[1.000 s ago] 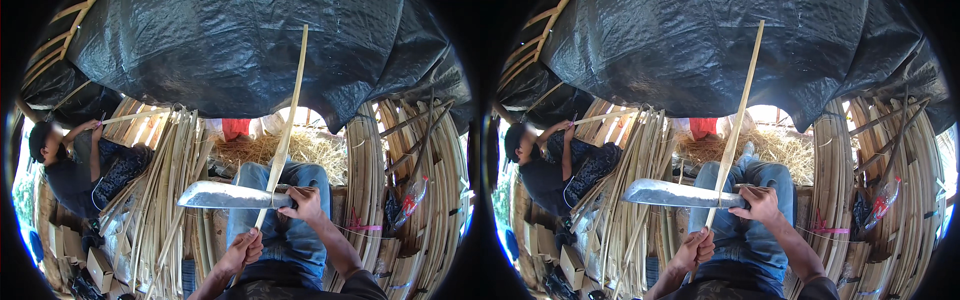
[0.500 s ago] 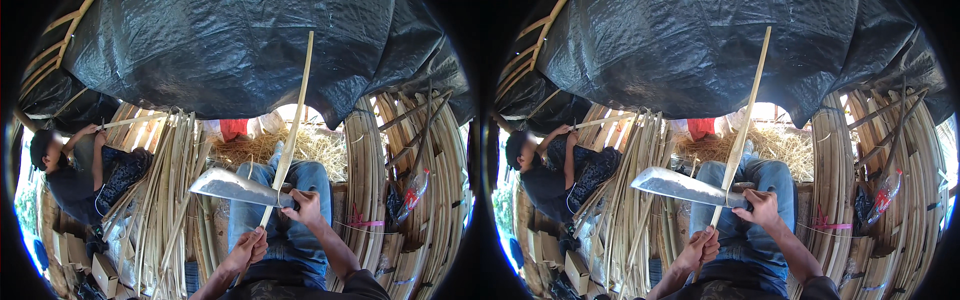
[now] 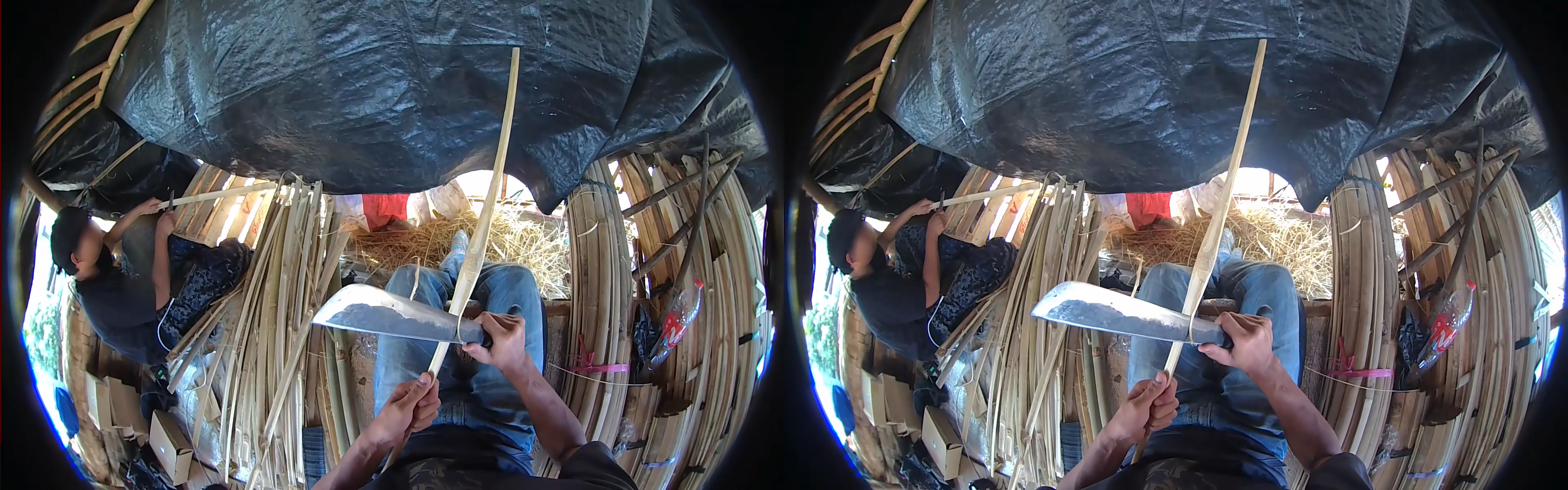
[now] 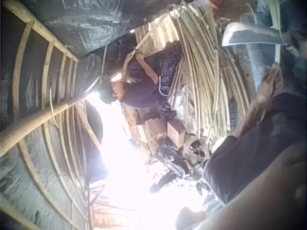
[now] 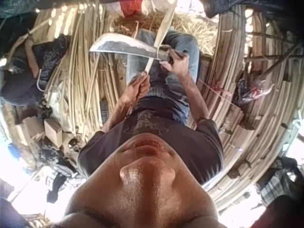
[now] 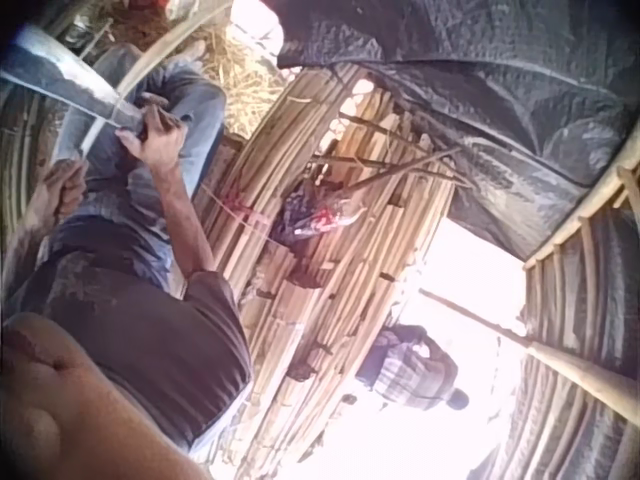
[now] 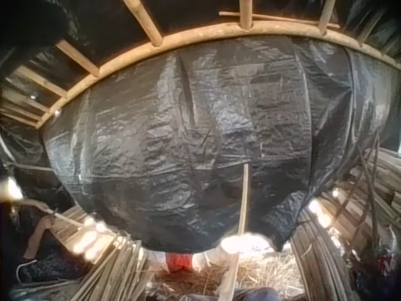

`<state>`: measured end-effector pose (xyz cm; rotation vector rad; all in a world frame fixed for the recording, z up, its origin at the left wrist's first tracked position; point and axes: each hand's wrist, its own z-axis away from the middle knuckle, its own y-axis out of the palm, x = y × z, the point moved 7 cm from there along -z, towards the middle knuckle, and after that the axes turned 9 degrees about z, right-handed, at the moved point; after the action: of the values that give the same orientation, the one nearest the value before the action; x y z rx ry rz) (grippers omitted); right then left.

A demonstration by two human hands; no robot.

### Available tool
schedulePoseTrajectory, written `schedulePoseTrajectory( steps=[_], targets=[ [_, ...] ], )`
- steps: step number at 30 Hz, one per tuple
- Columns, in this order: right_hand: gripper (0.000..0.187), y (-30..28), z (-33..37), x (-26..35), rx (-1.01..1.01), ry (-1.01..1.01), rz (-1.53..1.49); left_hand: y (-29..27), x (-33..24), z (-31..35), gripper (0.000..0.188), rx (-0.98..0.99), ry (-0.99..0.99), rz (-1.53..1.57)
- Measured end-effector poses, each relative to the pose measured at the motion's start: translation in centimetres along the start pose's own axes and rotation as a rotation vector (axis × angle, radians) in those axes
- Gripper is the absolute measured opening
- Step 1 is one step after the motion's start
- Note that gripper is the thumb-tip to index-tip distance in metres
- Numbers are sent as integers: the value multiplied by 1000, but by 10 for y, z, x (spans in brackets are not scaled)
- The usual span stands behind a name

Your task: The person is using a machete to split and shave thin strips of bamboo.

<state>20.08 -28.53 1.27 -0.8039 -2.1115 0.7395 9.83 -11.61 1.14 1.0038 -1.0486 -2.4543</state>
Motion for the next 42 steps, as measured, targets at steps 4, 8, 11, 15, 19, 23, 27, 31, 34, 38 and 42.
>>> schedulePoseTrajectory(
  steps=[4, 8, 11, 15, 19, 23, 27, 31, 34, 38, 42],
  targets=[
    [53, 2, 7, 4, -7, 82, -39, 5, -5, -2, 48, -15, 28, -28],
    [53, 15, 19, 14, 87, 184, -163, 6, -13, -7, 46, -90, 73, -93],
    [51, 22, 27, 47, 87, -63, -242, 0, -22, -9, 44, -112, 106, -58],
    [51, 21, 21, 53, 127, -48, -216, -15, -24, -6, 42, -135, 104, -35],
    [53, 19, 12, 50, 112, -120, -142, -16, -19, -6, 43, -129, 63, 42],
    [53, 11, 3, 48, 34, -194, -110, -9, -22, -5, 43, -101, 36, 48],
    [58, 4, -3, 41, 30, -169, -29, -1, -21, -7, 46, -7, 15, 58],
    [62, 0, -8, 39, -4, -224, -4, -4, -19, -7, 47, -12, -13, 67],
    [71, -20, -35, -11, -140, -150, 214, 0, -9, 4, 49, 0, -14, 40],
    [54, -7, -35, -2, -5, -26, 176, 0, -15, -2, 53, -11, -3, 42],
    [52, -13, -26, 9, -121, -46, 151, 0, -14, 4, 52, -37, 1, 13]
  ],
)
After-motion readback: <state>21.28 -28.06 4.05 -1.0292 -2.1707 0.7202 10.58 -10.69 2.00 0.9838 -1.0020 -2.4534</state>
